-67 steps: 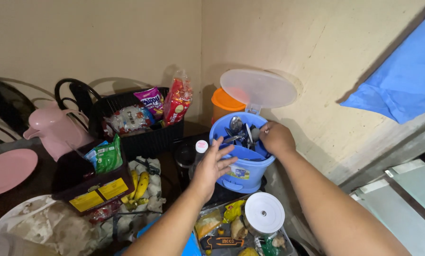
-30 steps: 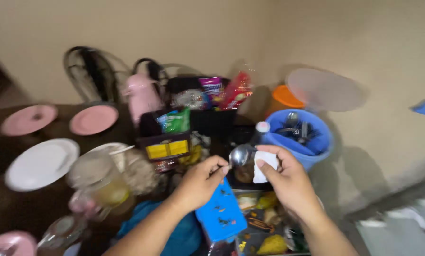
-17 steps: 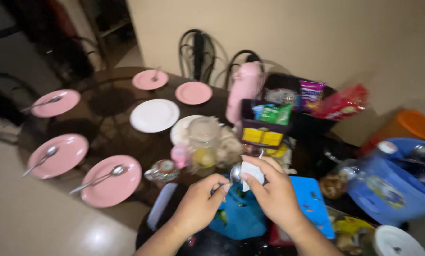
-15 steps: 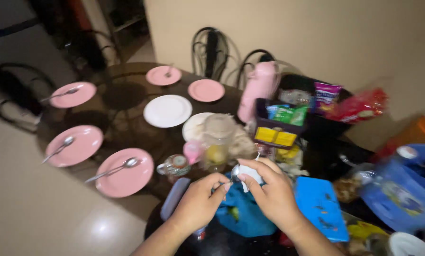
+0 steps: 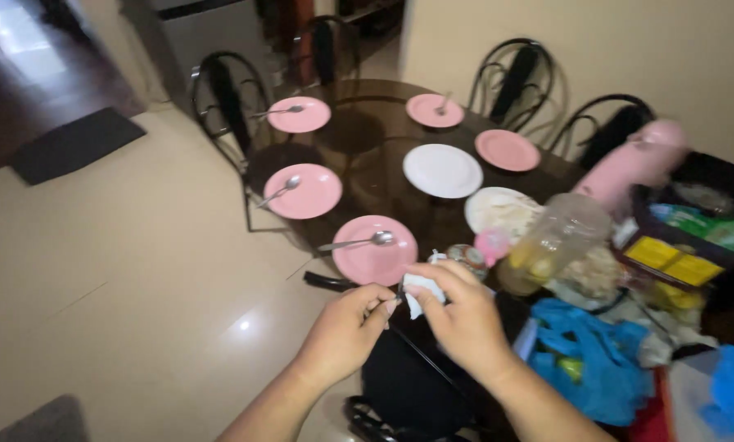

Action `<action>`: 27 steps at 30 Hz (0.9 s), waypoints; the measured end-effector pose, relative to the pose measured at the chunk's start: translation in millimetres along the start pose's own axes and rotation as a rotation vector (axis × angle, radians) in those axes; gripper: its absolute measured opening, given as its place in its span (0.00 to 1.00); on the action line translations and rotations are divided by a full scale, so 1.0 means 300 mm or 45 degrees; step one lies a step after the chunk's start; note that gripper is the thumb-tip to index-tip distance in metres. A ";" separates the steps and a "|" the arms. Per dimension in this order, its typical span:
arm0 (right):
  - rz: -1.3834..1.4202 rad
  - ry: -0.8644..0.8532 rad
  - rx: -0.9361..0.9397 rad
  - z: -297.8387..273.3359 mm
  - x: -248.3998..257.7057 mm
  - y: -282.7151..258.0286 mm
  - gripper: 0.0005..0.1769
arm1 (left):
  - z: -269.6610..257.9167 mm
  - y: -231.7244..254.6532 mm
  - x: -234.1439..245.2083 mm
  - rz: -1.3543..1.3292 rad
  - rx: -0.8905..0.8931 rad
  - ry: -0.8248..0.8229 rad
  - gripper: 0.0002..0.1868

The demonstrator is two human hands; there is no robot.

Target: The recorder wipes plates and cutlery with a cloth and sets them on the dining table.

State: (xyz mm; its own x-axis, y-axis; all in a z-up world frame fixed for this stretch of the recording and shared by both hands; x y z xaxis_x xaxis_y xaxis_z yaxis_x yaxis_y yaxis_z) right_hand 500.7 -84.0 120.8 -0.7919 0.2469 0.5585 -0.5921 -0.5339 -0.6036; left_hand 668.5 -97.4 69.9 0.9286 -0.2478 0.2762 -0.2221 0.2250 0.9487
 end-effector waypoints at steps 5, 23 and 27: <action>0.010 -0.073 0.104 0.060 -0.240 -0.062 0.11 | -0.123 -0.062 0.224 0.130 0.080 0.088 0.07; 0.205 -0.341 0.138 0.199 -0.813 -0.399 0.12 | -0.467 -0.224 0.731 0.401 0.194 0.536 0.08; 0.330 -0.351 0.112 0.246 -0.909 -0.426 0.12 | -0.483 -0.256 0.866 0.340 0.458 0.562 0.10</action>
State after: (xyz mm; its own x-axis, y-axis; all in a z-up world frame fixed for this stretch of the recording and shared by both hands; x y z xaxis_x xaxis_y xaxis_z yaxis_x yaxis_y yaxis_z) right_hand 803.3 -142.8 87.5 -0.8366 -0.1257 0.5331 -0.3533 -0.6200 -0.7005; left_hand 969.9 -42.5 46.4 0.8455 0.2030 0.4940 -0.4780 -0.1249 0.8694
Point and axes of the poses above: each hand's wrist, its own z-axis towards the middle knuckle, its own x-axis out of the back of the hand, y = z × x, the point moved 6 cm from there along z, towards the middle knuckle, and after that the axes turned 2 degrees about -y, right-handed, at the moved point
